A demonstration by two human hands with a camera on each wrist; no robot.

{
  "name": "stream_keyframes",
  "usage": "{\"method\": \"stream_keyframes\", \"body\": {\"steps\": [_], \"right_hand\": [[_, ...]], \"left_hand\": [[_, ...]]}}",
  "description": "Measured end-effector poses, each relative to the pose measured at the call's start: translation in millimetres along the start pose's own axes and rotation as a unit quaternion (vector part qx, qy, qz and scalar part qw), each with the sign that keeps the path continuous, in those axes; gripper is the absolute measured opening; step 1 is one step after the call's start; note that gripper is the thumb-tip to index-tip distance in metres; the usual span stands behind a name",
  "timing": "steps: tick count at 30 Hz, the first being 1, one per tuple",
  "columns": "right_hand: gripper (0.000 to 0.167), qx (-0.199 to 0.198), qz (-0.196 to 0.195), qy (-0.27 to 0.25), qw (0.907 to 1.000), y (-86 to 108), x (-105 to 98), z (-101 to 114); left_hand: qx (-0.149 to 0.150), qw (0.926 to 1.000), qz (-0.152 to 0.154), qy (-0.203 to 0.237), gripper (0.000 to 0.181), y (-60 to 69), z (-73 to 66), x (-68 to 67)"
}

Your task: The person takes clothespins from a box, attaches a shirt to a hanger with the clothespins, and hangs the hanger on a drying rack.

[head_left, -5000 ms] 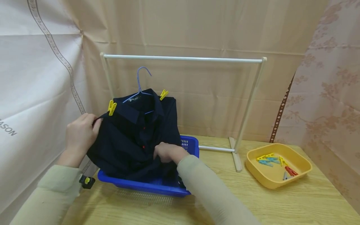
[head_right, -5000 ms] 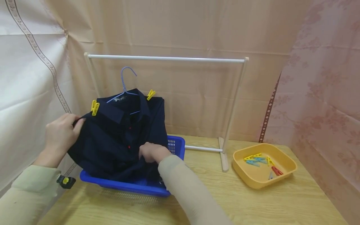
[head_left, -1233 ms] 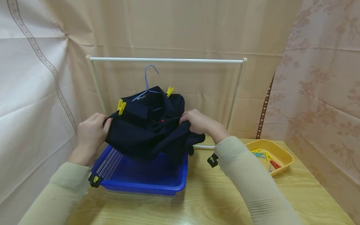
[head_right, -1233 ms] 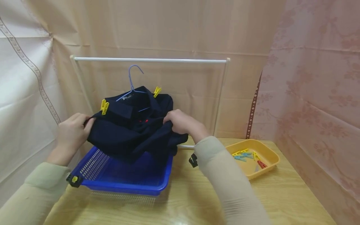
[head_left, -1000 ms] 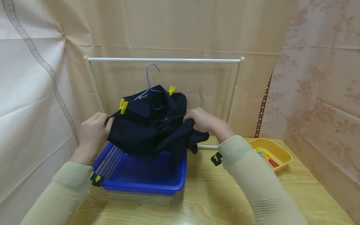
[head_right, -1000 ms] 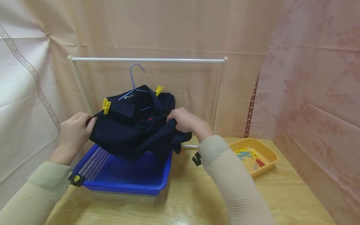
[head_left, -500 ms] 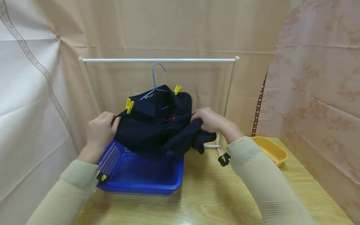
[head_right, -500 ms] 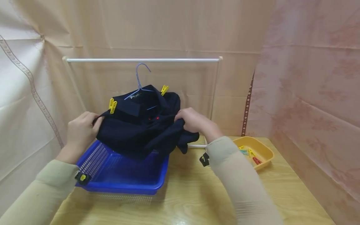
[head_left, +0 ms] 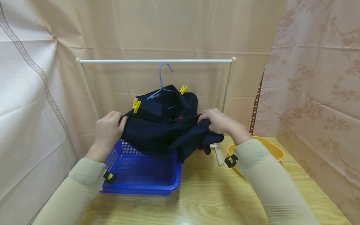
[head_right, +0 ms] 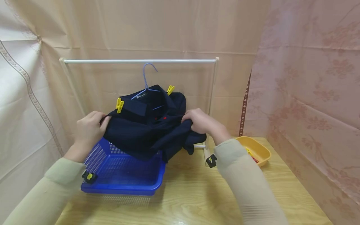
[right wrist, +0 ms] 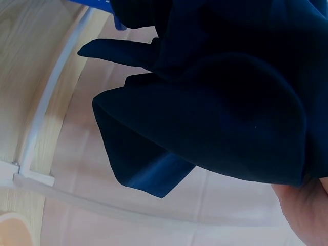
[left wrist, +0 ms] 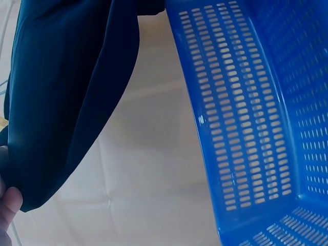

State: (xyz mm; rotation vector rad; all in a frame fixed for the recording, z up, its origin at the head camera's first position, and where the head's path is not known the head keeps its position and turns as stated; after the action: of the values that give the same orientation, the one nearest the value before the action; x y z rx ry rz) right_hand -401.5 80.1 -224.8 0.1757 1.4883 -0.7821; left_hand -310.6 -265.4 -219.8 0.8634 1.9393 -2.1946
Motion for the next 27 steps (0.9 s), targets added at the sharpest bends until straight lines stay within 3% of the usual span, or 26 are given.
{"method": "stream_keyframes", "body": {"steps": [9, 21, 27], "right_hand": [[0.047, 0.044, 0.008, -0.015, 0.9989, 23.7, -7.8, -16.7], [0.048, 0.085, -0.004, -0.030, 0.9960, 55.4, -17.6, -39.0], [0.050, 0.088, -0.012, -0.020, 0.9958, 67.0, -19.7, -46.6]], "left_hand": [[0.014, 0.9997, -0.010, 0.015, 0.018, -5.9, -14.9, 10.0], [0.020, 0.9993, 0.003, 0.032, 0.017, -15.4, -40.9, 25.5], [0.031, 0.9989, 0.005, 0.035, 0.017, -17.1, -50.5, 33.1]]}}
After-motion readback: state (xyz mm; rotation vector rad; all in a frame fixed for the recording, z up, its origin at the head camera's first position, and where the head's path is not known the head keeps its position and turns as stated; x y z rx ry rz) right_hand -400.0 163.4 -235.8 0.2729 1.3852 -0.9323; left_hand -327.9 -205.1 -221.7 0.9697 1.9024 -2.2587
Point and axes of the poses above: each hand's wrist, its own y-axis away from the middle knuckle, its own x-axis out of the palm, z = x × y, the point moved 7 cm from there along -y, towards the middle knuckle, and after that the axes turned 2 degrees about x, right-handed, at the moved point
